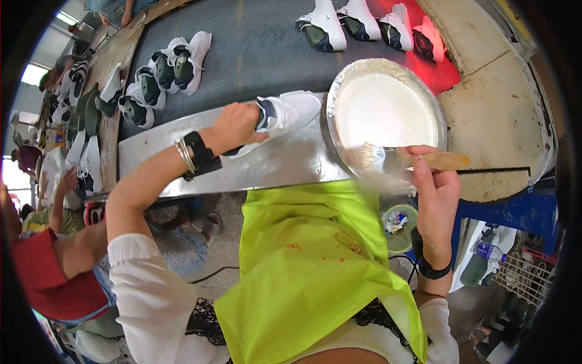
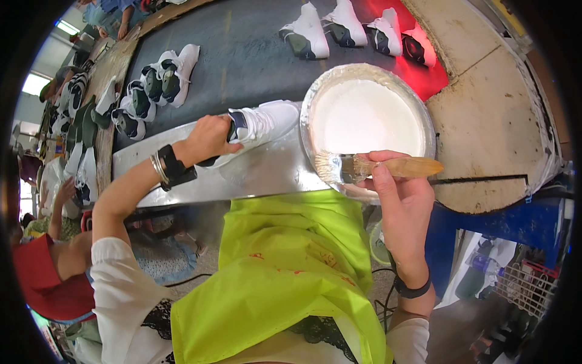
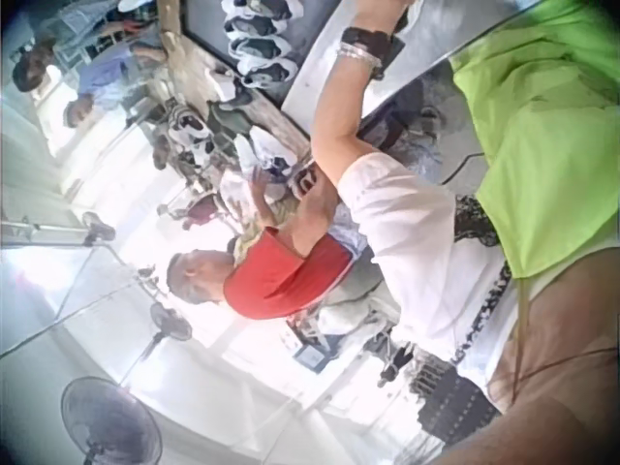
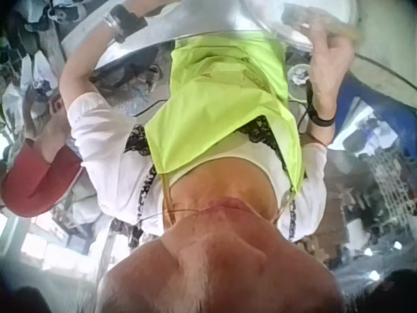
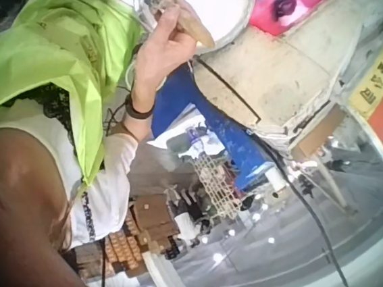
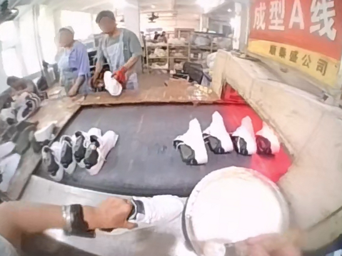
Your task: Apply white adhesive to shoe soles using a brush in a factory assembly line.
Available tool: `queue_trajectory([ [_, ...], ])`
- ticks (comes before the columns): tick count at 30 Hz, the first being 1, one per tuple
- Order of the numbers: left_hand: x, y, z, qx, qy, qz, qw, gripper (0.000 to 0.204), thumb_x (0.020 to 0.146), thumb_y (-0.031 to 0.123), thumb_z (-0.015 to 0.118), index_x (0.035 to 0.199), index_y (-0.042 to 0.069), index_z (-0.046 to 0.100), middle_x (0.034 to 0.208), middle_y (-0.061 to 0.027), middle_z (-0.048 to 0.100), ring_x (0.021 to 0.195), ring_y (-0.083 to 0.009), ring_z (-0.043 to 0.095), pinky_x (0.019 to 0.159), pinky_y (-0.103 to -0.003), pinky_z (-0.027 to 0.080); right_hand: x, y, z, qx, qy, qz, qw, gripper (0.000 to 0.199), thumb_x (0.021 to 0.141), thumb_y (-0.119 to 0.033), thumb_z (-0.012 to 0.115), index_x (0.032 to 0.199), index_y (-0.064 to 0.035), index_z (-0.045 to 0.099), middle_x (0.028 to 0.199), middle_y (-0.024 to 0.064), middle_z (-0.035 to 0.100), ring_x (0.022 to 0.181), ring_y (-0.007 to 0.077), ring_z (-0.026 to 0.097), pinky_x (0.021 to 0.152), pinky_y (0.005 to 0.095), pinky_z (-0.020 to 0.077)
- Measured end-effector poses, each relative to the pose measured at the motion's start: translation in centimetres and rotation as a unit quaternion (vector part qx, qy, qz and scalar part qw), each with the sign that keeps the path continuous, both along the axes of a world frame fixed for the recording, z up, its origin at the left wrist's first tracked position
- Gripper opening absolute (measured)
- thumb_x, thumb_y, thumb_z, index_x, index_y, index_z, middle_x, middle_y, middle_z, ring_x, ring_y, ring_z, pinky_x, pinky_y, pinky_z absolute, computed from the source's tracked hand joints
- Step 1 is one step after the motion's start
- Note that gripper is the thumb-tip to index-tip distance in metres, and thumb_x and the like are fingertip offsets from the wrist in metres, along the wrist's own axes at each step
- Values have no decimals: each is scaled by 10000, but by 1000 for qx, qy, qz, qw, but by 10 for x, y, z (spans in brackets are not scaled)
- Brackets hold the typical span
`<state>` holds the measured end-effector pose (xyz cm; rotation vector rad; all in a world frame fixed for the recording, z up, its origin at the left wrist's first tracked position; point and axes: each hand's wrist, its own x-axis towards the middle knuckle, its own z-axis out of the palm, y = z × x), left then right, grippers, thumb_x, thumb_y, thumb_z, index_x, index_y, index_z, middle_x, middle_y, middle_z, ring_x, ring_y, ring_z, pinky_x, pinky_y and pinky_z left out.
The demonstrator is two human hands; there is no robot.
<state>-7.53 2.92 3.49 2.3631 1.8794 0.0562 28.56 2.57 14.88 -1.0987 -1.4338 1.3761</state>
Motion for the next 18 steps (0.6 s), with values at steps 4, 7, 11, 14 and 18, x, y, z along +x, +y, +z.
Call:
queue_trajectory([
  [4,-12,-37,11,-17,41,6,999,537,649,369,779,868,-70,562,771,-231,628,717,-379,633,655,-426,510,13,-22,1,6,-3,-4,1000,196,959,-94,521,1087,46,572,1059,144,632,972,177,615,781,299,539],
  [7,-7,-81,43,-51,130,-19,990,514,686,318,770,948,-75,568,790,-205,641,759,-362,646,677,-404,523,19,-34,2,25,11,-24,999,199,957,-100,528,1082,47,575,1048,139,637,930,170,624,776,296,539],
  [11,-11,-114,79,-129,93,-29,987,548,646,340,802,967,-51,591,791,-186,657,745,-354,653,667,-403,521,16,7,-21,-3,14,-12,1000,214,951,-117,548,1077,53,580,1027,130,644,839,145,632,738,272,547],
  [14,-15,-132,96,-156,-12,129,979,459,650,318,811,904,-27,648,796,-193,673,712,-282,671,672,-379,523,16,49,-63,-6,-1,-45,999,231,940,-144,573,1064,50,592,1002,115,649,798,122,632,709,246,551],
  [18,-18,-146,81,-85,-411,302,856,535,696,358,785,1019,-48,655,899,-75,692,797,-157,647,769,-316,513,20,97,-117,69,-193,-38,978,247,874,-173,635,1019,26,622,877,149,674,778,217,668,668,326,536],
])
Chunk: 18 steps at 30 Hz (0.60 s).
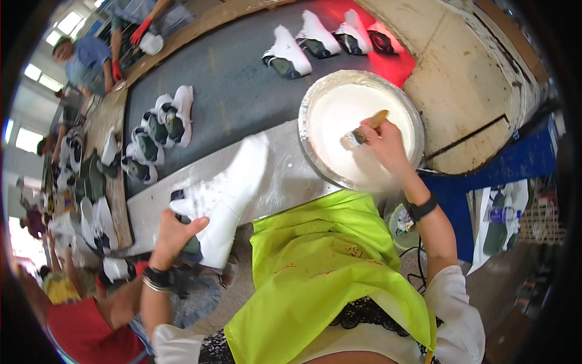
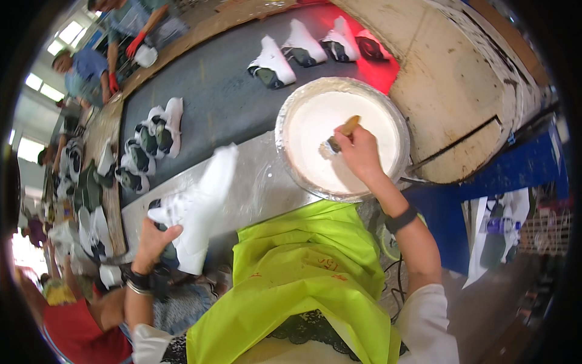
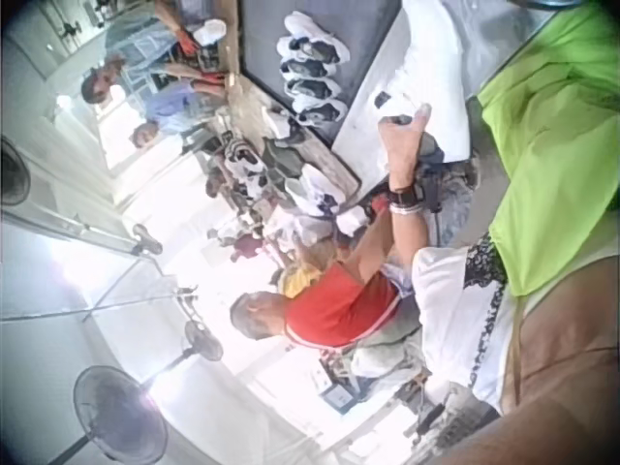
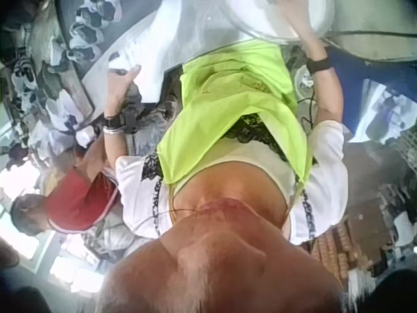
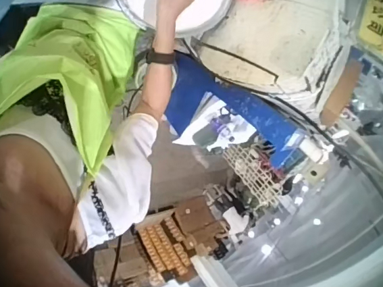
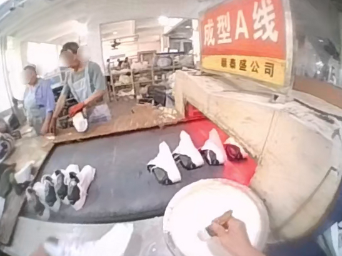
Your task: Apply white adhesive to shoe soles using a brush in a factory assembly line.
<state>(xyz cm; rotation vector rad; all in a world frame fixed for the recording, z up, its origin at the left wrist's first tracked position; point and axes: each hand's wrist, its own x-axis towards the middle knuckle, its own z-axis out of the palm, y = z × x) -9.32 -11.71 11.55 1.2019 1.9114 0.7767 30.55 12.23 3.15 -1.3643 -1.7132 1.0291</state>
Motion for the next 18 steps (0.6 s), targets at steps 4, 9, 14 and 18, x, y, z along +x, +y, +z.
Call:
queue_trajectory([
  [4,47,2,-74,190,-409,155,879,632,943,397,509,1408,20,306,1390,-131,434,1224,-214,483,971,-374,445,-31,18,-11,61,-91,-27,994,233,866,-193,615,944,27,614,841,191,667,790,318,664,664,415,513],
  [9,100,54,-145,143,-492,267,816,717,954,629,272,1382,69,399,1312,-126,509,1135,-240,535,931,-365,479,-42,26,9,87,-312,9,946,208,862,-195,592,848,12,591,801,212,650,783,373,640,685,472,489],
  [14,108,59,-157,21,-676,172,716,730,946,644,258,1388,80,400,1261,-118,550,1076,-244,572,893,-366,505,-27,44,-5,110,-138,-25,984,202,862,-190,600,866,11,612,746,223,642,740,390,640,675,451,491],
  [18,114,55,-177,25,-782,67,619,742,943,649,246,1408,88,382,1282,-127,546,1092,-257,580,902,-387,515,-63,19,14,60,134,-9,989,185,891,-130,610,981,32,615,836,120,678,738,196,666,659,312,521],
])
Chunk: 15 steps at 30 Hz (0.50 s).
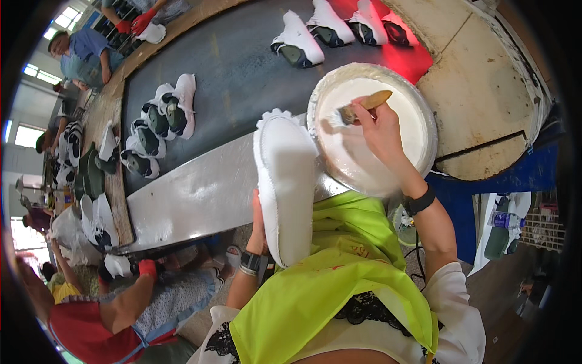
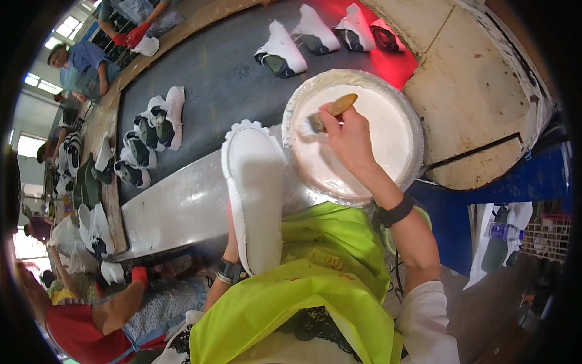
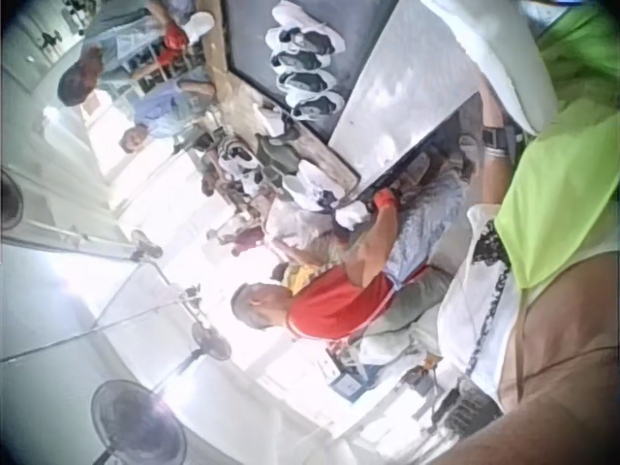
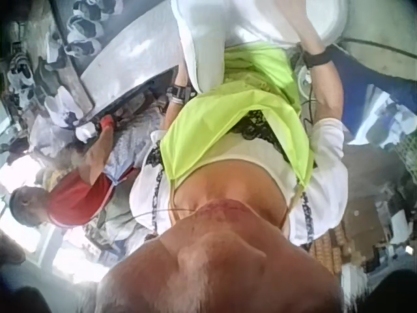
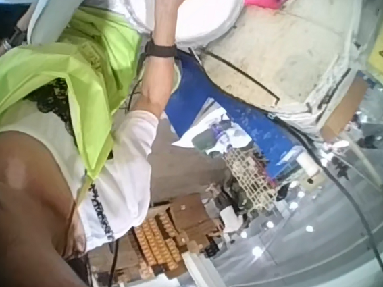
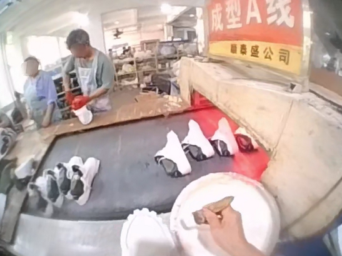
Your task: Apply white adhesive to shoe soles using a brush in a factory assembly line.
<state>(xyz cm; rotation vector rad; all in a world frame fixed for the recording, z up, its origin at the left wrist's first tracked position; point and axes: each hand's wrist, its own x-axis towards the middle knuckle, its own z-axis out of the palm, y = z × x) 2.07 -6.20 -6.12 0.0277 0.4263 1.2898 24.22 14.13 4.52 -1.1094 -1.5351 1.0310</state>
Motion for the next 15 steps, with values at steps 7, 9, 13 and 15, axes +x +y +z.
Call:
queue_trajectory([
  [7,24,-8,28,-87,77,-42,992,743,936,654,260,1432,110,354,1320,-136,526,1121,-271,580,919,-407,516,-47,-52,38,-141,33,153,978,232,910,-169,604,994,47,607,850,108,665,724,135,639,637,278,520],
  [9,27,-5,20,-104,186,-33,976,732,941,645,254,1438,115,344,1331,-137,517,1127,-273,578,923,-406,514,-48,-62,35,-125,20,190,974,251,911,-187,600,991,51,606,844,107,663,711,134,637,628,275,514],
  [13,27,-15,7,-138,163,-75,974,728,943,640,256,1442,117,338,1335,-134,514,1127,-272,576,924,-404,513,-57,-34,23,-136,18,132,982,282,919,-215,586,953,64,602,806,103,652,665,137,621,594,283,495],
  [15,29,-20,7,-118,129,-47,984,733,941,643,258,1445,116,334,1336,-135,512,1126,-271,575,921,-397,513,-55,-11,19,-129,5,75,989,276,915,-207,585,927,68,599,725,101,636,637,145,619,582,295,492],
])
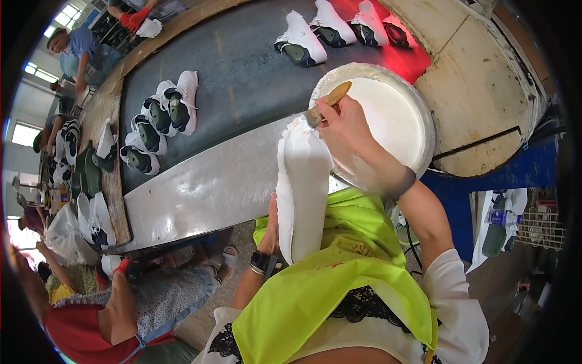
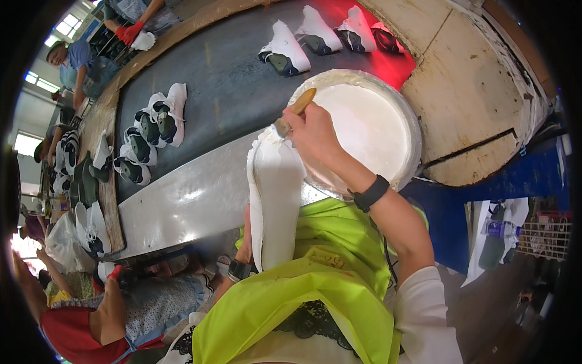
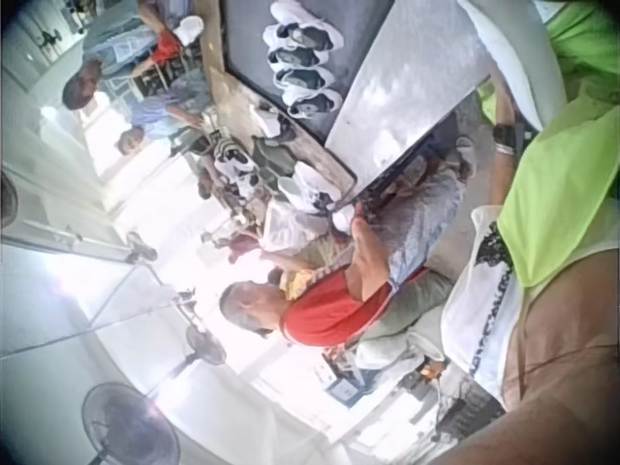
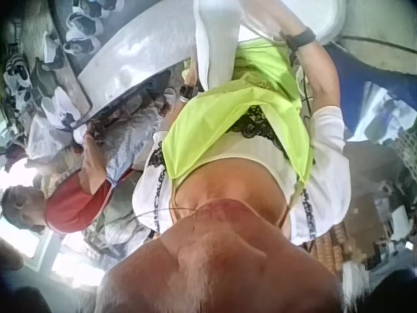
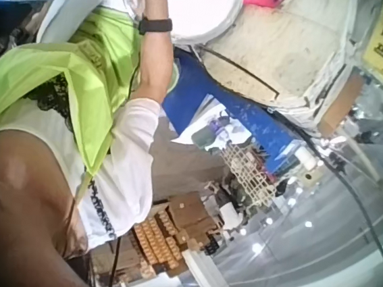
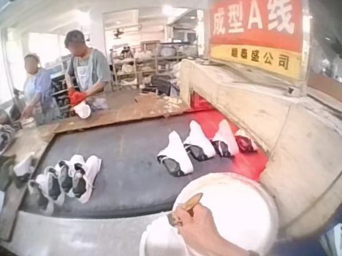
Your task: Apply white adhesive to shoe soles using a brush in a factory assembly line.
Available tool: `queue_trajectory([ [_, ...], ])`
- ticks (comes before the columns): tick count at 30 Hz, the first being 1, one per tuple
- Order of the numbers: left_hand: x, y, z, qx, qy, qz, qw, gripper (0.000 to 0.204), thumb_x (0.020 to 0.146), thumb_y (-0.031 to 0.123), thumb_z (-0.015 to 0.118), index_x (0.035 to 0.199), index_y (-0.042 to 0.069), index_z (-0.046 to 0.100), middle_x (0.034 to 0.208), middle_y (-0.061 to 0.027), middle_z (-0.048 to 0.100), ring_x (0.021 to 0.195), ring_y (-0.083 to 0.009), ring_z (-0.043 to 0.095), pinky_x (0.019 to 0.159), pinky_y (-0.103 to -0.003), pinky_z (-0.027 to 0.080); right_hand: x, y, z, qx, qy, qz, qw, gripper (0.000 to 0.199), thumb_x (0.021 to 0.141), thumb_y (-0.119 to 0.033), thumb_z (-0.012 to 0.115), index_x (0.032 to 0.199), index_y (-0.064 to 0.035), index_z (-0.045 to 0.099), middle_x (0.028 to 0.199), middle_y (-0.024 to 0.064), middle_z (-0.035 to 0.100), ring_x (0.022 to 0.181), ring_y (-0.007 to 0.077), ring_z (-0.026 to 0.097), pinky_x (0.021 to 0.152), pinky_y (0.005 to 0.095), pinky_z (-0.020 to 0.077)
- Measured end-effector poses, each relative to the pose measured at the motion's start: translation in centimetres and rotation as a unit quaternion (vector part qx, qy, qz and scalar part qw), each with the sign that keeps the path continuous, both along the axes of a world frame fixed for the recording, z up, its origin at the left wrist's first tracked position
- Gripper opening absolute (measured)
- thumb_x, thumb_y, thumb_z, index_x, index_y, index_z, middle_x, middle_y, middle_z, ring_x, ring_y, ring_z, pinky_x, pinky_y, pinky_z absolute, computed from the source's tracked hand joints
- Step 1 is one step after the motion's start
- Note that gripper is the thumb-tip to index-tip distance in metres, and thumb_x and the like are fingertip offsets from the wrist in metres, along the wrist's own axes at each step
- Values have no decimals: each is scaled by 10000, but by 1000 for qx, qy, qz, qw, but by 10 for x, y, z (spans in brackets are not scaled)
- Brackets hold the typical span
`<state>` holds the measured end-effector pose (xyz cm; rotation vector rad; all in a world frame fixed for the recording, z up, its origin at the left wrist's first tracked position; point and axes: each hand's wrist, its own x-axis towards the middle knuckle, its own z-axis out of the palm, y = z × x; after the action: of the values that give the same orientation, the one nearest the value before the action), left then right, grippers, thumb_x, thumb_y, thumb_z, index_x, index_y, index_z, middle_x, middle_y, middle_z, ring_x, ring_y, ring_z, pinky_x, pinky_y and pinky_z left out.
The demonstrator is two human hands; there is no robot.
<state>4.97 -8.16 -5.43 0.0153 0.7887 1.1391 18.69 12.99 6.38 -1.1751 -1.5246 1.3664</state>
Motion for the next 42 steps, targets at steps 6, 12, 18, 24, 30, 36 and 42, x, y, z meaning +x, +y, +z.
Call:
queue_trajectory([
  [6,-1,4,11,41,126,-5,991,775,920,679,267,1447,113,330,1334,-139,509,1128,-273,569,916,-400,510,30,-64,-13,-2,-62,-62,996,302,901,-223,586,873,78,600,671,177,622,628,246,647,581,349,487],
  [12,-4,3,-14,57,142,-1,988,787,912,693,271,1444,117,335,1335,-135,507,1133,-278,561,930,-399,499,16,-35,-1,102,-121,-40,987,304,891,-212,575,842,87,585,699,239,615,661,381,626,603,411,473],
  [18,-1,-2,-22,40,45,39,997,816,897,716,273,1444,113,333,1329,-133,510,1123,-276,568,921,-400,507,26,-50,-13,72,-214,-3,974,275,884,-205,622,972,55,622,784,173,657,687,231,653,631,332,510],
  [24,-8,-7,-26,4,-69,35,997,802,905,707,267,1437,112,346,1314,-124,524,1097,-266,586,897,-388,524,14,-47,12,192,-221,-13,956,204,895,-143,587,956,48,621,806,171,664,706,257,658,652,328,506],
  [30,-1,-2,-23,2,32,37,999,745,937,660,242,1436,117,349,1318,-112,523,1105,-257,583,927,-406,509,-33,-57,25,156,-167,71,971,208,898,-132,582,982,54,622,820,169,668,718,231,649,672,312,493],
  [36,-8,-5,-17,35,-20,20,999,746,945,650,219,1447,109,325,1339,-115,509,1134,-261,570,946,-419,497,-36,-73,44,112,-211,175,955,271,901,-187,542,863,77,589,758,264,612,764,412,618,672,444,474],
  [42,-5,2,-15,30,-20,15,999,762,945,650,214,1458,93,296,1351,-132,493,1152,-269,560,966,-422,483,-65,-36,35,293,-296,134,899,209,890,-159,567,888,49,579,737,222,610,696,385,599,649,422,468],
])
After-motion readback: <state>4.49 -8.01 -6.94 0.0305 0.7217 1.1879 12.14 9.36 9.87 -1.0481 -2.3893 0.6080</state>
